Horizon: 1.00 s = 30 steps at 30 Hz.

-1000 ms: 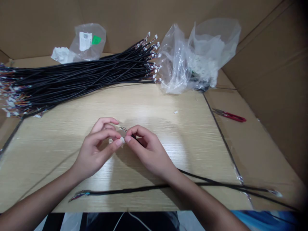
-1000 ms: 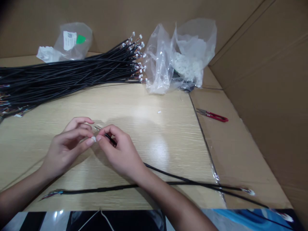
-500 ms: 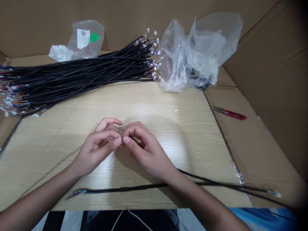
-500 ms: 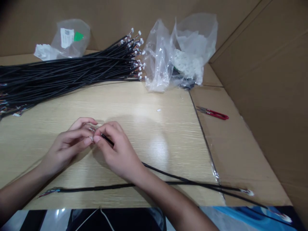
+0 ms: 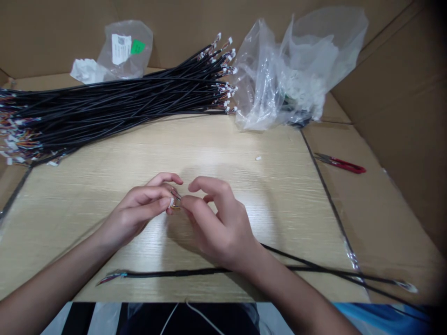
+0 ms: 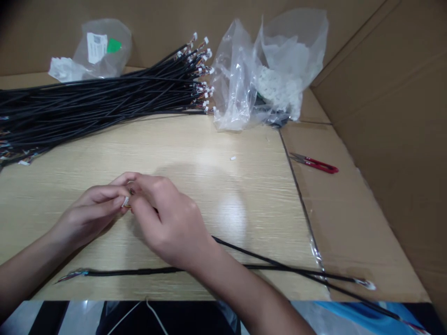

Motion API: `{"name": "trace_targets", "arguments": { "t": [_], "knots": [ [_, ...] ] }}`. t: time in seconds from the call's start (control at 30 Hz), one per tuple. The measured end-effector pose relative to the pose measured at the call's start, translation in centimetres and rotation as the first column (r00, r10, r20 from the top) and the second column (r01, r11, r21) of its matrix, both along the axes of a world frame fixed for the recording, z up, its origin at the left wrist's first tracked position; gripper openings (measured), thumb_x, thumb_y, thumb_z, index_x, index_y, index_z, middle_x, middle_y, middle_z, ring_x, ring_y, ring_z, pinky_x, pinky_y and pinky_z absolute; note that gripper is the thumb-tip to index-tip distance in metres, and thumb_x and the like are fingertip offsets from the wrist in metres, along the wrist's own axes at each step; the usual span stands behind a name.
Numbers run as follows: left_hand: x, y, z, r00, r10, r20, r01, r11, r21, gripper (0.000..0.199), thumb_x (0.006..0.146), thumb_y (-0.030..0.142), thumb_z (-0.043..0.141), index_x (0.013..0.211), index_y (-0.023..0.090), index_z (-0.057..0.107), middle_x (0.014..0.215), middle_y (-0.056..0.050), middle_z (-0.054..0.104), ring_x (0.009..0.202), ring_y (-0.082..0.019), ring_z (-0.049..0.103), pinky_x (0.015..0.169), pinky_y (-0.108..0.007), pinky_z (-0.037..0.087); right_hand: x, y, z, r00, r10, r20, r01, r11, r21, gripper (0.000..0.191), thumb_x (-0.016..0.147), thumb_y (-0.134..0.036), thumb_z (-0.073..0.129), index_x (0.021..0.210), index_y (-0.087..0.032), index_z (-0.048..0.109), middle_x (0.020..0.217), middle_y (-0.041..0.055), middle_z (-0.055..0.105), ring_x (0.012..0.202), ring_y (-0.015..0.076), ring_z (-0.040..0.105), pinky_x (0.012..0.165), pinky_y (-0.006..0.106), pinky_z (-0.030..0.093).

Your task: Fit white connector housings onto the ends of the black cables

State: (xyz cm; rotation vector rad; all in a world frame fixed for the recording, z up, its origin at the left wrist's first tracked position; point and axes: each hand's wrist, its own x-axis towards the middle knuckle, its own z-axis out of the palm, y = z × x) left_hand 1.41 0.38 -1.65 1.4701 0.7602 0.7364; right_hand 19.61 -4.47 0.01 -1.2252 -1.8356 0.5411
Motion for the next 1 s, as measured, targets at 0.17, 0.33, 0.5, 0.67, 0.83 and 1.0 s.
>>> {"name": "trace_targets", "arguments": {
  "t": [0.17, 0.33, 0.5, 0.67, 0.83, 1.0],
  "knots": [
    [0.17, 0.04, 0.15, 1.000, 0.002, -0.001, -0.002, 1.000, -0.006, 0.039, 0.092, 0.039, 0.057, 0.062, 0.014, 0.060, 0.091, -0.011, 0.062, 0.109, -0.020, 0.060, 0.084, -0.031, 0.057, -0.01, 0.07, 0.34, 0.996, 0.037, 0.083, -0.051, 0.985, 0.163, 0.018, 0.091, -0.005, 0.048, 0.092, -0.018, 0.061, 0.106, 0.0099, 0.067, 0.102, 0.0196, 0.066, 0.081, 0.029, 0.058],
    [0.34, -0.30, 0.51, 0.997, 0.055, 0.045, -0.045, 0.978, -0.202, 0.037, 0.085, 0.039, 0.064, 0.059, 0.013, 0.062, 0.094, -0.012, 0.060, 0.112, -0.021, 0.054, 0.088, -0.028, 0.051, 0.04, 0.13, -0.26, 0.974, -0.026, 0.227, -0.061, 0.927, 0.370, 0.017, 0.095, -0.005, 0.045, 0.095, -0.015, 0.059, 0.106, 0.0099, 0.066, 0.095, 0.0185, 0.065, 0.069, 0.029, 0.057],
    [0.07, -0.60, 0.44, 0.993, 0.071, 0.089, -0.037, 0.942, -0.332, 0.029, 0.084, 0.034, 0.066, 0.065, 0.012, 0.067, 0.104, -0.010, 0.055, 0.114, -0.019, 0.048, 0.092, -0.023, 0.044, -0.26, 0.26, -0.49, 0.981, -0.056, 0.185, -0.024, 0.914, 0.405, 0.011, 0.094, -0.005, 0.047, 0.100, -0.014, 0.052, 0.099, 0.0075, 0.067, 0.074, 0.0135, 0.063, 0.053, 0.028, 0.052],
    [0.11, -0.59, 0.36, 0.995, 0.077, 0.068, -0.051, 0.945, -0.324, 0.028, 0.084, 0.034, 0.065, 0.067, 0.013, 0.068, 0.107, -0.009, 0.053, 0.107, -0.016, 0.049, 0.085, -0.021, 0.043, -0.26, 0.21, -0.41, 0.989, -0.032, 0.142, -0.015, 0.949, 0.315, 0.008, 0.097, -0.012, 0.046, 0.097, -0.020, 0.049, 0.093, 0.0039, 0.067, 0.069, 0.0126, 0.062, 0.053, 0.027, 0.052],
    [0.06, -0.51, 0.23, 0.996, 0.081, 0.042, -0.066, 0.956, -0.285, 0.028, 0.084, 0.035, 0.066, 0.067, 0.013, 0.069, 0.107, -0.008, 0.052, 0.107, -0.015, 0.049, 0.086, -0.020, 0.043, -0.09, 0.41, -0.48, 0.984, 0.002, 0.179, -0.056, 0.953, 0.297, 0.008, 0.098, -0.014, 0.042, 0.096, -0.020, 0.047, 0.088, 0.0035, 0.067, 0.066, 0.0126, 0.060, 0.049, 0.027, 0.050],
    [-0.05, -0.42, -0.29, 0.997, 0.061, 0.037, -0.050, 0.964, -0.259, 0.024, 0.086, 0.035, 0.064, 0.074, 0.016, 0.072, 0.110, -0.005, 0.052, 0.111, -0.013, 0.049, 0.090, -0.018, 0.040, -0.24, 0.57, -0.48, 0.967, 0.004, 0.256, -0.102, 0.923, 0.371, 0.011, 0.096, -0.007, 0.040, 0.100, -0.016, 0.046, 0.092, 0.0062, 0.067, 0.063, 0.0115, 0.056, 0.047, 0.028, 0.047]
  ]
}}
